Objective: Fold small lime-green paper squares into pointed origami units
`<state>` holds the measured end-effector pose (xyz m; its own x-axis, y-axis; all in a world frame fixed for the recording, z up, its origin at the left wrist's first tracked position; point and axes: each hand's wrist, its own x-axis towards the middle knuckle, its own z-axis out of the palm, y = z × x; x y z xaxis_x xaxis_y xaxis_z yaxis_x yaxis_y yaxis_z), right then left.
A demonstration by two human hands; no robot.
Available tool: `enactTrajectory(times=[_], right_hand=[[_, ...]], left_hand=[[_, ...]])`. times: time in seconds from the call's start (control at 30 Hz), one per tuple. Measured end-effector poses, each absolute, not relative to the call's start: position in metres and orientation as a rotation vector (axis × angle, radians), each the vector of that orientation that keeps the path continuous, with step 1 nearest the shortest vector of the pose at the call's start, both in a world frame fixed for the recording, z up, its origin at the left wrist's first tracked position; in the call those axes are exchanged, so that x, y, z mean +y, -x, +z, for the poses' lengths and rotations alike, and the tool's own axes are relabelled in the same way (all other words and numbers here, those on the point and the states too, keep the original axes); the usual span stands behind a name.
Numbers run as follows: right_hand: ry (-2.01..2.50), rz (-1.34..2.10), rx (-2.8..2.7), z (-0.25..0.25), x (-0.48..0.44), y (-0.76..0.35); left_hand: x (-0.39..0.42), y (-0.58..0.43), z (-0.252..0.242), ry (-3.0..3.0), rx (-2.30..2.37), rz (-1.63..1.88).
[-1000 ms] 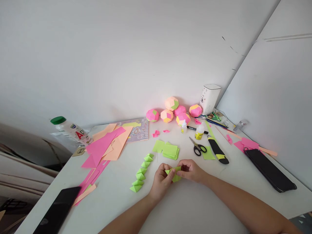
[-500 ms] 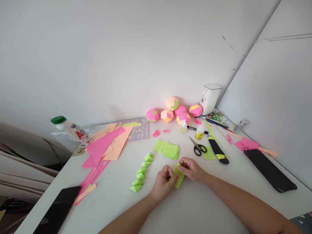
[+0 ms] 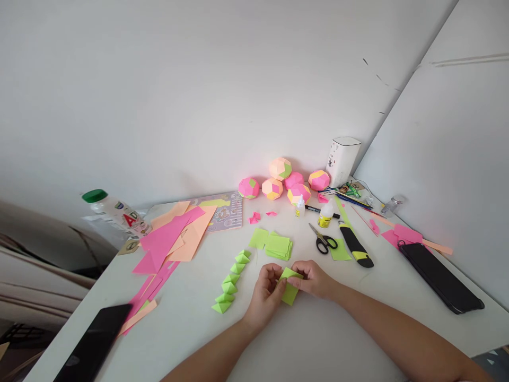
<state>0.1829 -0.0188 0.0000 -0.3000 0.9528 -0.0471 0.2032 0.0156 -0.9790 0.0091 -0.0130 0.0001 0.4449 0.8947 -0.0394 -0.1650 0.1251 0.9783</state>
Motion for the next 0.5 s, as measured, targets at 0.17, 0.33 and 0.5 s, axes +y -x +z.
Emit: enactTrajectory(times=[0.17,0.33,0.5], right_hand=[[1.188,1.348,-1.594,-0.0003,-0.0192,-0.1821],[1.174,1.403,-1.514,-0.0003,-0.0192,-0.1822],[1.182,1.379,-1.527,0.0002,-0.019,-0.1824]], left_hand=[[-0.0136,-0.0061,-0.0026,-1.229,0.787,0.84],[-0.0136,-0.0058,-0.0007,-1.24,0.806,0.87],[-0.0121,-0.0074,-0.0015,-1.296,0.8,0.905]])
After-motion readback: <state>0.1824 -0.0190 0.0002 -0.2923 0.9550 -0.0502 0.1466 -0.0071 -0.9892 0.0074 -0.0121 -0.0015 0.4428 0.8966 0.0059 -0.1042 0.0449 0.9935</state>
